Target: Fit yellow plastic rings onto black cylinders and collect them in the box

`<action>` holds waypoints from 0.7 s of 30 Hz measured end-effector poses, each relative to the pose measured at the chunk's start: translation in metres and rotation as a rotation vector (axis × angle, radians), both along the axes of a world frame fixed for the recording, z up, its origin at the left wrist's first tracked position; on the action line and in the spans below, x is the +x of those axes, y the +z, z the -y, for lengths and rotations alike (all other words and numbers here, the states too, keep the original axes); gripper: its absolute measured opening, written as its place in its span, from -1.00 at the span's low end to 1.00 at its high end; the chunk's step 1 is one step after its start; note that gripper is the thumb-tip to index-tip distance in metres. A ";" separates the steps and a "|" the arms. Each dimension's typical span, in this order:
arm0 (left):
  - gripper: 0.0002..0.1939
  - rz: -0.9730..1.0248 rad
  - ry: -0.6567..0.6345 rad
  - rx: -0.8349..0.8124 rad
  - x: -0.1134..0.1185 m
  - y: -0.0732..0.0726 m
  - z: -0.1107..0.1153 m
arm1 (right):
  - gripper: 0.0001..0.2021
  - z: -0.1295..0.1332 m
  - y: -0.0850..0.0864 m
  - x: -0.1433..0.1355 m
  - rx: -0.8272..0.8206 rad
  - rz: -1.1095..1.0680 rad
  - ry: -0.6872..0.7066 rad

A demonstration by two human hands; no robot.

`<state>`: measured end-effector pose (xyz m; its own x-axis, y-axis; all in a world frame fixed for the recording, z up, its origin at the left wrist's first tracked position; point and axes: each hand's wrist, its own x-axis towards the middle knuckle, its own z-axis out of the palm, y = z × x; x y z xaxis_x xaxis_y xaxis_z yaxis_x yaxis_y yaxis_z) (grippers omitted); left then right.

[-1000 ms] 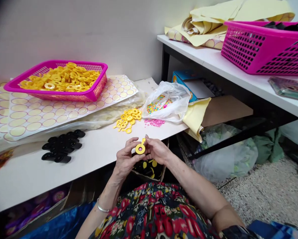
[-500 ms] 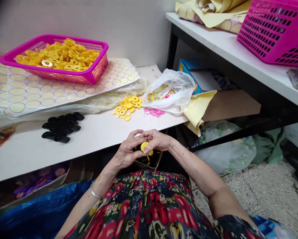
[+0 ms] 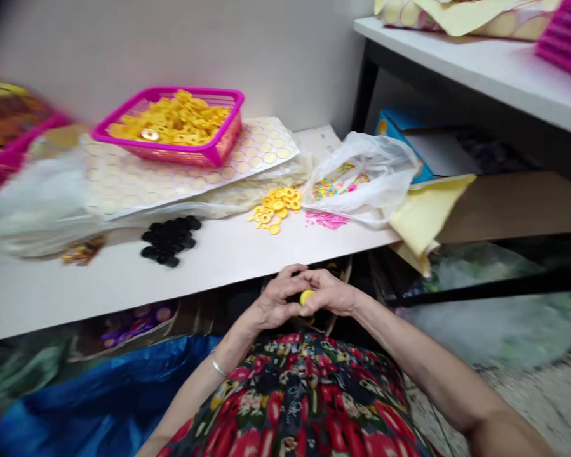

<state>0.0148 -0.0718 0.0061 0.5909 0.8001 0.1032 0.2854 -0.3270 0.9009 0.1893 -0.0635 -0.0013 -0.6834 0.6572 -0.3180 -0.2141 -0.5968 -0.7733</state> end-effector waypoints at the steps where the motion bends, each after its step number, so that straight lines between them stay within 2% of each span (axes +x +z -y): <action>1: -0.69 -0.013 0.003 0.017 0.000 -0.001 0.003 | -0.53 0.001 -0.001 -0.002 0.004 0.018 0.001; 3: -0.71 -0.045 -0.004 0.037 -0.001 -0.005 0.008 | -0.55 0.005 -0.006 -0.007 0.016 0.035 0.018; 6: -0.70 -0.028 -0.046 0.052 -0.009 -0.009 0.013 | -0.59 0.012 -0.024 -0.014 0.046 0.102 -0.015; 8: -0.60 0.018 0.028 0.065 -0.026 -0.010 0.016 | -0.60 0.013 -0.039 -0.016 0.069 0.250 -0.076; 9: -0.54 0.028 0.132 0.071 -0.039 -0.009 0.016 | -0.58 0.013 -0.046 -0.015 0.088 0.354 -0.113; 10: -0.58 0.023 0.364 0.090 -0.056 -0.009 0.015 | -0.56 0.011 -0.053 -0.012 0.127 0.474 -0.146; 12: -0.64 -0.054 0.985 0.169 -0.100 -0.013 0.007 | -0.48 0.005 -0.063 -0.003 0.265 0.689 -0.210; 14: -0.61 -0.206 1.467 0.205 -0.148 -0.022 -0.006 | -0.45 -0.003 -0.065 0.008 0.454 0.869 -0.189; 15: -0.58 -0.256 1.650 0.220 -0.171 -0.028 -0.014 | -0.47 -0.007 -0.065 0.012 0.544 0.958 -0.145; 16: -0.52 -0.295 1.750 0.210 -0.192 -0.033 -0.021 | -0.51 -0.010 -0.063 0.014 0.625 1.051 -0.081; 17: -0.45 -0.304 1.793 0.160 -0.208 -0.038 -0.027 | -0.56 -0.013 -0.060 0.015 0.689 1.147 -0.012; 19: -0.37 -0.264 1.795 0.068 -0.230 -0.043 -0.036 | -0.65 -0.019 -0.056 0.012 0.760 1.313 0.112; 21: -0.36 -0.207 1.737 0.031 -0.238 -0.044 -0.041 | -0.70 -0.023 -0.056 0.007 0.766 1.412 0.200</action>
